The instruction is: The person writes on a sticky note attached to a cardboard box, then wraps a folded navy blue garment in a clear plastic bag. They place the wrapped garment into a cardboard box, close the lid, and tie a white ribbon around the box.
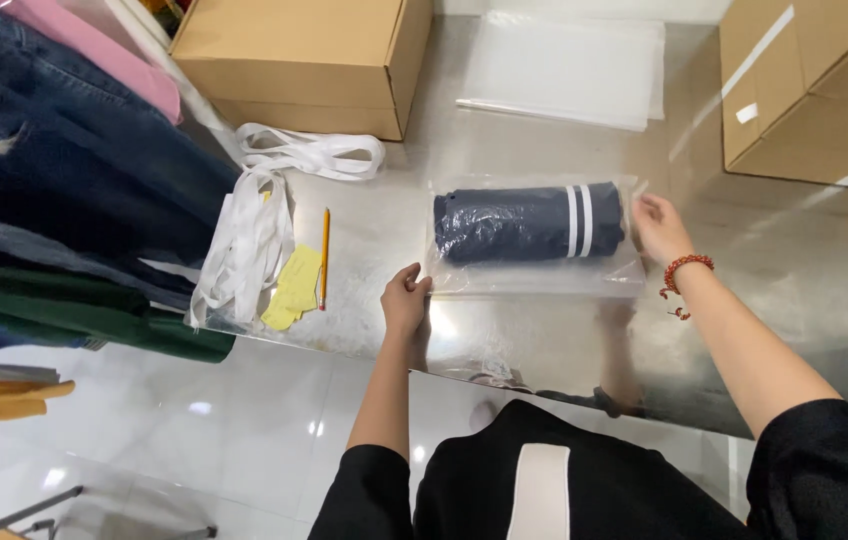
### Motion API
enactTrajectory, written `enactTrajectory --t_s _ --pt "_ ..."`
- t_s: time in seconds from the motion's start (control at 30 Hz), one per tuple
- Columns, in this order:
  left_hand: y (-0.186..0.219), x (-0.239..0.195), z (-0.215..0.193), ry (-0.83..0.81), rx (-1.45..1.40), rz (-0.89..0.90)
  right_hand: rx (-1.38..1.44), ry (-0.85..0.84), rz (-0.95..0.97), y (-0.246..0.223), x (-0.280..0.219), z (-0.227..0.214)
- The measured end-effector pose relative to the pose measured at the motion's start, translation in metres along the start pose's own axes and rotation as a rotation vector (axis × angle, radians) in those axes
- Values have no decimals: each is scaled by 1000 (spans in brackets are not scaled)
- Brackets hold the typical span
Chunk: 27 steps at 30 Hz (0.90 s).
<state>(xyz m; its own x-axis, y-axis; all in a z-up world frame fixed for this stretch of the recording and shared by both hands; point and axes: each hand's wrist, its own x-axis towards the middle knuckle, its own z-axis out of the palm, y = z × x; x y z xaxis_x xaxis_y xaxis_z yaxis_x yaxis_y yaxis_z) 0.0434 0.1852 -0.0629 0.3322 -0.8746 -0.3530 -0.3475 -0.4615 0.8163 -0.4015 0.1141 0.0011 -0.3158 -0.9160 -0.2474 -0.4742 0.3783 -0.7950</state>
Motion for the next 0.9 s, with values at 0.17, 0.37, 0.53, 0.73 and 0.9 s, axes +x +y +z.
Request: enactTrajectory --t_s 0.17,0.37,0.53,0.73,0.9 --pt "-14 -13 -42 12 92 3 -61 -127 -37 -59 -22 19" --pt "-6 -22 -95 -11 325 -3 15 -350 -25 -92 -44 45" --pt "-1 8 -105 58 385 32 -1 -362 -10 -101 -41 51" --pt "62 29 -106 68 -3 144 -318 -352 -172 -131 7 48" --pt "120 48 -116 -4 -404 190 343 -407 -173 -232 -6 96"
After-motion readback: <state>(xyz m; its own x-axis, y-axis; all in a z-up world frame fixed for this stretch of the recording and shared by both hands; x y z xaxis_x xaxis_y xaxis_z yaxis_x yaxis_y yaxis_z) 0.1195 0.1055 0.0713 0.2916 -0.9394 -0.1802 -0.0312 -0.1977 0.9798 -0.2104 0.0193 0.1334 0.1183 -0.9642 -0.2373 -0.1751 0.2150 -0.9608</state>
